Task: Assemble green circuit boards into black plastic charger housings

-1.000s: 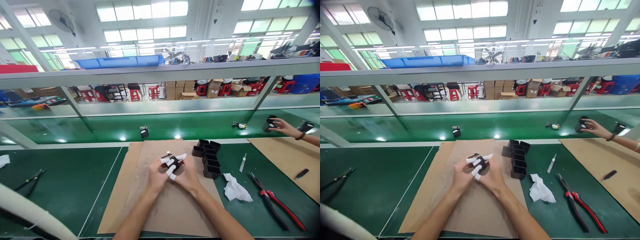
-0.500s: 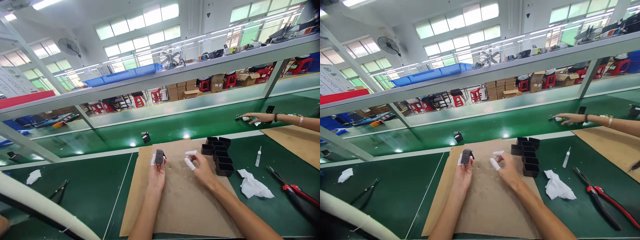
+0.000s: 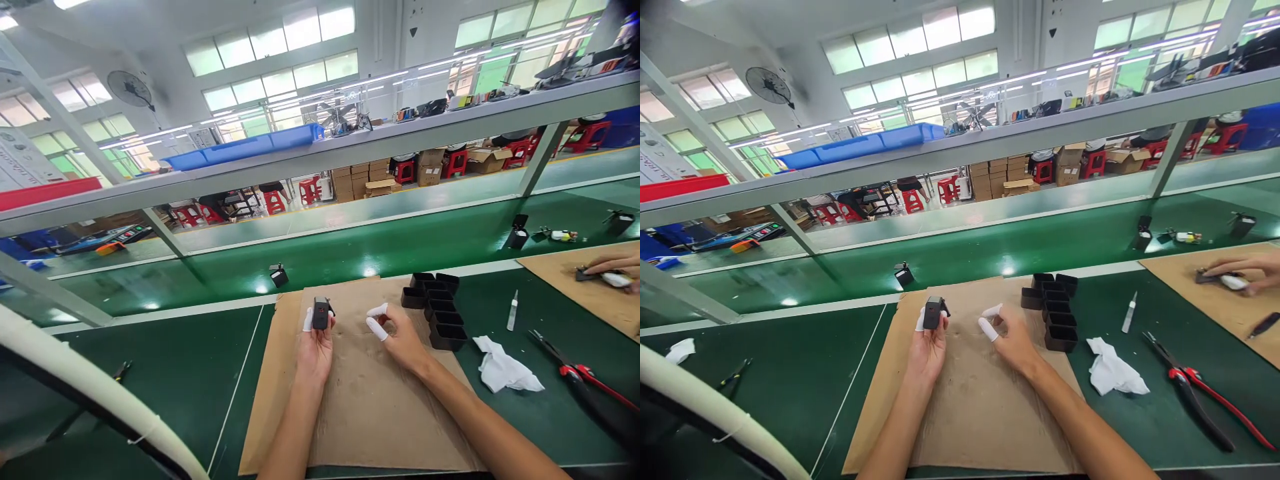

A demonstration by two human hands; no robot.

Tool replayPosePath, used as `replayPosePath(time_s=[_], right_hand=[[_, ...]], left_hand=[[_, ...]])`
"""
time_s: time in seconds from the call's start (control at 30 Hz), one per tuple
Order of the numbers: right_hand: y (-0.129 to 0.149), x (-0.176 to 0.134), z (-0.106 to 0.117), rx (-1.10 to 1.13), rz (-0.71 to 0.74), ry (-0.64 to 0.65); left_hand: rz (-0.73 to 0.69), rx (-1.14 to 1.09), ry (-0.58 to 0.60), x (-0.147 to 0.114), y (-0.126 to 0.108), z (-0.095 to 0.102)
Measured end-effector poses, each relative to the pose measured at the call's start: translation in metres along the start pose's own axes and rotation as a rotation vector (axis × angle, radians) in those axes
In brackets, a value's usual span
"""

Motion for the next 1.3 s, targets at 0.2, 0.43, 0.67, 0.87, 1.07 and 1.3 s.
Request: replayPosePath(time_s=[0.2, 0.43, 0.67, 0.87, 1.07, 1.3], right_hand=[[0.001, 0.001, 0.001, 0.005, -0.007, -0.004], [-0.008, 0.007, 0.007, 0.024, -0.040, -0.047], [-0.011, 0.010, 0.013, 0.042, -0.060, -0.069], [-0.010, 0.012, 0.015, 0.052, -0.068, -0.074], [-0.009, 0.011, 0.018, 0.056, -0.076, -0.086], [-0.011, 0.011, 0.020, 0.055, -0.070, -0.100]], left_hand=[[-0.160, 0.257, 0.068, 0.005, -0.003, 0.001], [-0.542, 0.730, 0.297, -0.016, -0.003, -0.014], [-0.674, 1.056, 0.590, -0.033, 0.011, -0.030], [-0.738, 1.148, 0.605, -0.033, 0.012, -0.026], [-0.781, 1.129, 0.551, -0.037, 0.008, -0.029], [-0.780, 1.080, 0.514, -0.038, 0.005, -0.031]])
Point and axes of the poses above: each hand's wrist, its own x-axis towards the middle knuckle, its own z-axis out of the back of the hand, y = z × x, the point moved 6 cm from there along x, towards the middle knuckle, and after that the axes turned 10 degrees about -z, right-handed, at the moved point
